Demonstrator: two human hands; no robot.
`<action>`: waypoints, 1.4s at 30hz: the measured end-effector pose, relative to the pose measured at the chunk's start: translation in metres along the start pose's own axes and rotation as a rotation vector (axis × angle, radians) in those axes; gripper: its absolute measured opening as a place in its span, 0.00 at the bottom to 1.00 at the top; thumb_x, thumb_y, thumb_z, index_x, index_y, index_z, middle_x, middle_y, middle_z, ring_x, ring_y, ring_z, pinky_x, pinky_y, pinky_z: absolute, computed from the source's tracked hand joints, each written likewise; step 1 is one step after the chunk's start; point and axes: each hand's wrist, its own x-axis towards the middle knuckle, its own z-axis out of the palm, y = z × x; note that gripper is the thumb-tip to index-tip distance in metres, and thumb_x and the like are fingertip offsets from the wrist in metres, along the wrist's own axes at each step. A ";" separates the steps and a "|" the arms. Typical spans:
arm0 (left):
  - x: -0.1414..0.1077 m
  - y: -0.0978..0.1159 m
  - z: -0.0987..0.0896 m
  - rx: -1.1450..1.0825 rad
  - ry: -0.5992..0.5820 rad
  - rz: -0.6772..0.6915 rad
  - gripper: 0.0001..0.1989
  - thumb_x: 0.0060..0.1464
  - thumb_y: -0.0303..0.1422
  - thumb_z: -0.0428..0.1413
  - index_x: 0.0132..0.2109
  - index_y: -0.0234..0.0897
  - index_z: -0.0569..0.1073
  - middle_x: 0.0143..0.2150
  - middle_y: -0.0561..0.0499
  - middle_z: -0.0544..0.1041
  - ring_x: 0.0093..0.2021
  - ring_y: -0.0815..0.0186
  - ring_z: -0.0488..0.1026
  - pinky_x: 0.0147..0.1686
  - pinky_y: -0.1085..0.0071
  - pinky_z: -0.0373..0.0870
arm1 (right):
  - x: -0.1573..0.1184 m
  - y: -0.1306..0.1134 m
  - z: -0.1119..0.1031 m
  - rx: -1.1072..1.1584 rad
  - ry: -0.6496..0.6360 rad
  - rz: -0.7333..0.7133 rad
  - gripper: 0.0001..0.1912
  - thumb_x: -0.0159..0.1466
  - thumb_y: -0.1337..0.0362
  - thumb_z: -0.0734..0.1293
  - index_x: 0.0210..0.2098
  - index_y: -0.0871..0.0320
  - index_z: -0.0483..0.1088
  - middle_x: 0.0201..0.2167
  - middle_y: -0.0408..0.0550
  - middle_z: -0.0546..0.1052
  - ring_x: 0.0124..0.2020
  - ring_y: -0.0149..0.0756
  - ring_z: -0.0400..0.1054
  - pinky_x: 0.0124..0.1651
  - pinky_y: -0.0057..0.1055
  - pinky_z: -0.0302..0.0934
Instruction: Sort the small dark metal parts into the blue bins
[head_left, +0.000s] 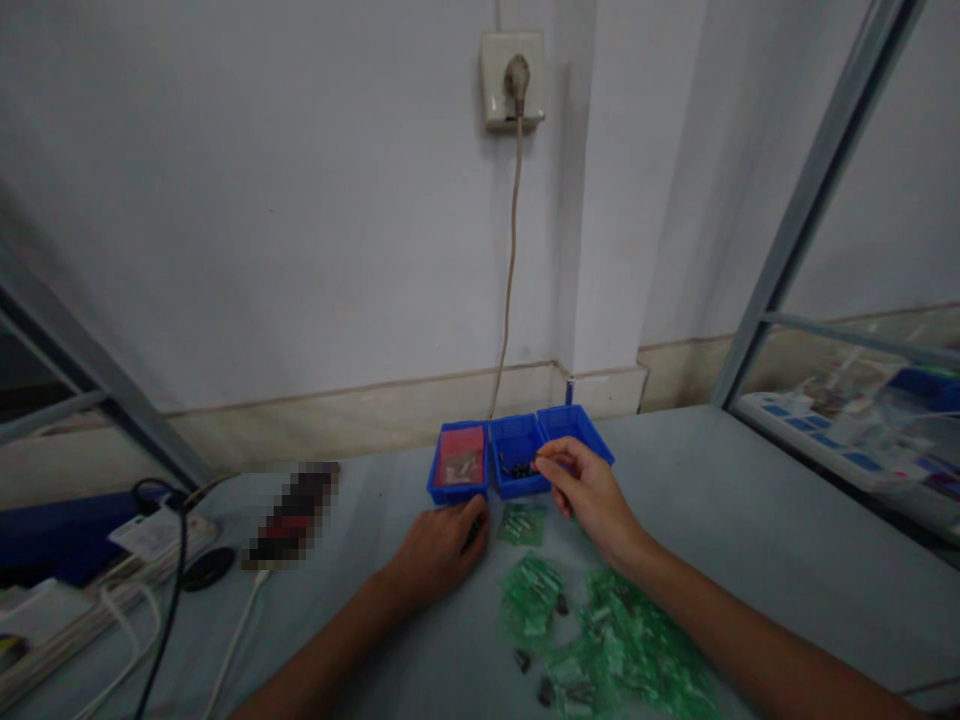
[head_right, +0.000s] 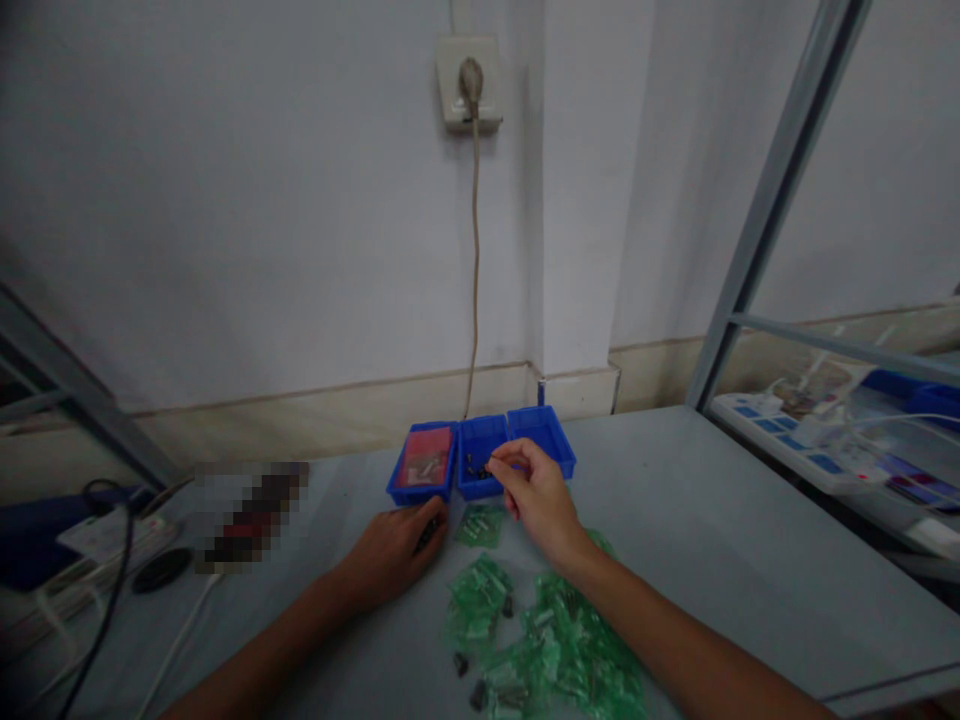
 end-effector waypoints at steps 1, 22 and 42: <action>0.000 0.000 0.000 -0.002 0.000 0.002 0.06 0.68 0.36 0.44 0.45 0.43 0.65 0.39 0.51 0.78 0.36 0.62 0.76 0.33 0.70 0.65 | -0.001 -0.001 0.000 -0.055 -0.004 -0.033 0.11 0.62 0.53 0.71 0.38 0.53 0.73 0.24 0.39 0.72 0.16 0.28 0.58 0.18 0.26 0.50; 0.000 0.001 0.000 0.004 0.010 0.010 0.07 0.69 0.37 0.43 0.45 0.43 0.64 0.39 0.52 0.78 0.34 0.62 0.76 0.32 0.70 0.64 | -0.009 -0.011 0.003 -0.018 -0.144 -0.001 0.12 0.64 0.53 0.70 0.40 0.54 0.72 0.18 0.36 0.66 0.16 0.28 0.57 0.18 0.25 0.50; -0.001 -0.001 0.002 0.007 -0.004 -0.001 0.07 0.69 0.37 0.44 0.46 0.43 0.64 0.39 0.52 0.78 0.36 0.62 0.76 0.34 0.70 0.65 | -0.003 -0.005 0.004 0.276 -0.040 0.119 0.16 0.66 0.50 0.67 0.35 0.58 0.69 0.28 0.42 0.71 0.18 0.23 0.56 0.16 0.20 0.48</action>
